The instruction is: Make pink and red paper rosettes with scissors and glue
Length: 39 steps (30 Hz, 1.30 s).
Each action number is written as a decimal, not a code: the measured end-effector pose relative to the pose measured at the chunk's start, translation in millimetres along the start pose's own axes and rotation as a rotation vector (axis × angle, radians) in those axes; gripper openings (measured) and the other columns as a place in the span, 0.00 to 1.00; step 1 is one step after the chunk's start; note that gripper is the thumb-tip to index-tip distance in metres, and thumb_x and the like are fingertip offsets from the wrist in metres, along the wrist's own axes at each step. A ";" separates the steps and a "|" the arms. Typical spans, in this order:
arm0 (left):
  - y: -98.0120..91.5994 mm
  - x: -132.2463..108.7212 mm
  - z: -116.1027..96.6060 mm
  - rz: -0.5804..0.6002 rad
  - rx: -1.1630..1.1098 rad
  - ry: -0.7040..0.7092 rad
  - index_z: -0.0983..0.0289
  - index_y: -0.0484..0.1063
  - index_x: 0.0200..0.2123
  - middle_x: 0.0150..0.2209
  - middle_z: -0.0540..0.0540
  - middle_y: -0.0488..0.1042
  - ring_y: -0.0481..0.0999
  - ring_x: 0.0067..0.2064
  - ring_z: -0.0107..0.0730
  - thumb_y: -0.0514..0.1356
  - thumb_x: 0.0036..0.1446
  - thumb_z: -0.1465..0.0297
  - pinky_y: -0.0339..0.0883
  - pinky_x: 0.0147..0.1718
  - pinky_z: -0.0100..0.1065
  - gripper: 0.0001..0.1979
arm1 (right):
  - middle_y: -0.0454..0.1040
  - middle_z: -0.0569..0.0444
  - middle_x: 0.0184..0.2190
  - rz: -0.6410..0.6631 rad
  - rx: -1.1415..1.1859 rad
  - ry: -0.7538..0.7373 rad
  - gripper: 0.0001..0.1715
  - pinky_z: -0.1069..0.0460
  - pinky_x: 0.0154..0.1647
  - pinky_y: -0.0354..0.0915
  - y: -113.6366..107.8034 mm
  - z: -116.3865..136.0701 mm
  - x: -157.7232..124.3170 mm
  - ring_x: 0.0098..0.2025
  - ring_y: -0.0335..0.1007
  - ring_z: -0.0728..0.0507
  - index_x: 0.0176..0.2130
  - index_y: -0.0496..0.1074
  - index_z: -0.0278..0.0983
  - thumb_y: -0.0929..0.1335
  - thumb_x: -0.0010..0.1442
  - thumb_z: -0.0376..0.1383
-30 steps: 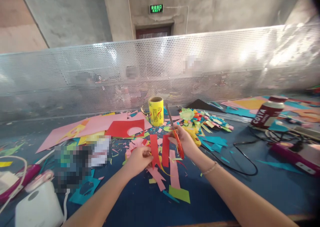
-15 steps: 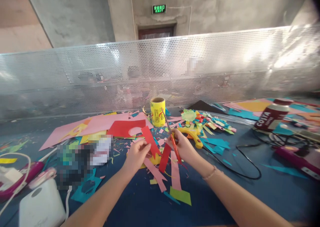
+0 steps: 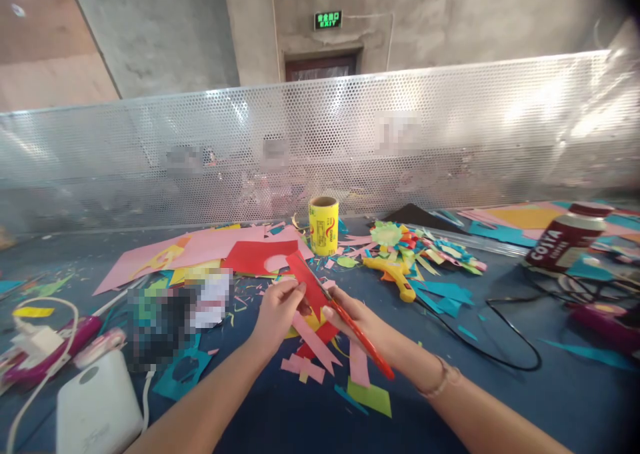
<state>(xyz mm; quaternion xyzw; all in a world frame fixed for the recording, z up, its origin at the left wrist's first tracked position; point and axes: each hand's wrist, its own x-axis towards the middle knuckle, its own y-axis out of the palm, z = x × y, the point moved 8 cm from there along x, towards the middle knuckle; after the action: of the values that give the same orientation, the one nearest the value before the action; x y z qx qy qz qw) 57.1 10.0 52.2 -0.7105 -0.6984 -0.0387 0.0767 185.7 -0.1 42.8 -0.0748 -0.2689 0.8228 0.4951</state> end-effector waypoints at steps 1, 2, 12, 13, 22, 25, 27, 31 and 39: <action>0.6 -0.7 -1.7 0.000 0.011 0.001 0.63 0.66 0.16 0.17 0.50 0.67 0.69 0.21 0.28 0.57 0.51 0.64 0.62 0.24 0.28 0.14 | 0.62 0.58 0.26 0.006 0.003 0.009 0.15 0.53 0.28 0.57 0.4 -0.4 -0.1 0.27 0.56 0.50 0.36 0.61 0.38 0.59 0.61 0.47; 1.0 -1.2 -2.8 0.000 0.018 0.002 0.63 0.66 0.16 0.17 0.50 0.68 0.69 0.21 0.29 0.57 0.51 0.64 0.62 0.24 0.28 0.14 | 0.62 0.58 0.26 0.010 0.006 0.014 0.15 0.53 0.28 0.57 0.9 -0.5 -0.3 0.27 0.56 0.50 0.35 0.60 0.38 0.58 0.61 0.48; -1.3 1.3 3.7 0.009 0.048 0.003 0.65 0.67 0.17 0.17 0.49 0.69 0.70 0.21 0.28 0.56 0.52 0.63 0.63 0.24 0.28 0.16 | 0.56 0.60 0.21 -0.097 -0.137 -0.010 0.19 0.55 0.24 0.52 -4.0 2.3 3.6 0.23 0.52 0.52 0.26 0.56 0.37 0.58 0.60 0.48; -1.5 1.4 4.1 0.012 0.048 0.005 0.65 0.67 0.17 0.17 0.49 0.69 0.70 0.21 0.28 0.56 0.52 0.63 0.63 0.24 0.27 0.16 | 0.56 0.60 0.20 -0.103 -0.146 -0.010 0.19 0.55 0.24 0.51 -3.9 1.5 4.2 0.23 0.52 0.52 0.26 0.56 0.37 0.58 0.60 0.48; 3.6 1.2 8.0 0.063 0.048 -0.018 0.65 0.67 0.17 0.16 0.50 0.69 0.70 0.20 0.28 0.56 0.52 0.63 0.63 0.23 0.28 0.15 | 0.56 0.61 0.19 -0.064 0.048 0.019 0.21 0.55 0.20 0.51 -1.4 6.2 -3.1 0.21 0.50 0.52 0.32 0.61 0.37 0.57 0.61 0.52; 9.8 -0.7 8.3 0.127 0.061 -0.031 0.65 0.67 0.17 0.16 0.50 0.68 0.69 0.20 0.28 0.56 0.52 0.64 0.62 0.22 0.28 0.15 | 0.53 0.63 0.17 -0.049 0.122 0.050 0.23 0.55 0.18 0.49 -2.3 5.3 -4.0 0.18 0.47 0.53 0.35 0.62 0.36 0.57 0.60 0.53; 11.8 -1.6 6.9 0.156 0.082 -0.033 0.65 0.67 0.16 0.16 0.50 0.68 0.69 0.20 0.27 0.56 0.51 0.64 0.62 0.22 0.28 0.15 | 0.52 0.63 0.16 -0.063 0.131 0.073 0.24 0.55 0.17 0.49 -3.1 2.8 -3.1 0.17 0.47 0.53 0.35 0.62 0.36 0.57 0.59 0.54; 12.1 -0.8 3.5 0.192 0.105 -0.030 0.65 0.68 0.15 0.16 0.51 0.69 0.69 0.20 0.27 0.56 0.52 0.65 0.62 0.23 0.27 0.16 | 0.53 0.63 0.14 -0.113 0.132 0.130 0.24 0.55 0.15 0.48 -3.4 -2.4 -1.3 0.16 0.47 0.53 0.31 0.63 0.36 0.58 0.58 0.54; 14.0 -0.3 9.1 0.220 0.079 -0.070 0.65 0.67 0.15 0.16 0.51 0.69 0.70 0.20 0.27 0.56 0.51 0.64 0.62 0.22 0.27 0.16 | 0.55 0.63 0.14 -0.081 0.199 0.164 0.25 0.56 0.14 0.48 -0.1 -2.7 -3.5 0.15 0.49 0.53 0.32 0.61 0.37 0.58 0.58 0.56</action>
<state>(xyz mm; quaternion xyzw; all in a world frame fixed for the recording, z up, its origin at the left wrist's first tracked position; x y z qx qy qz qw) 70.7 11.0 42.5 -0.7804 -0.6193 0.0224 0.0840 188.5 -2.1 40.1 -0.0812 -0.1475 0.8158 0.5532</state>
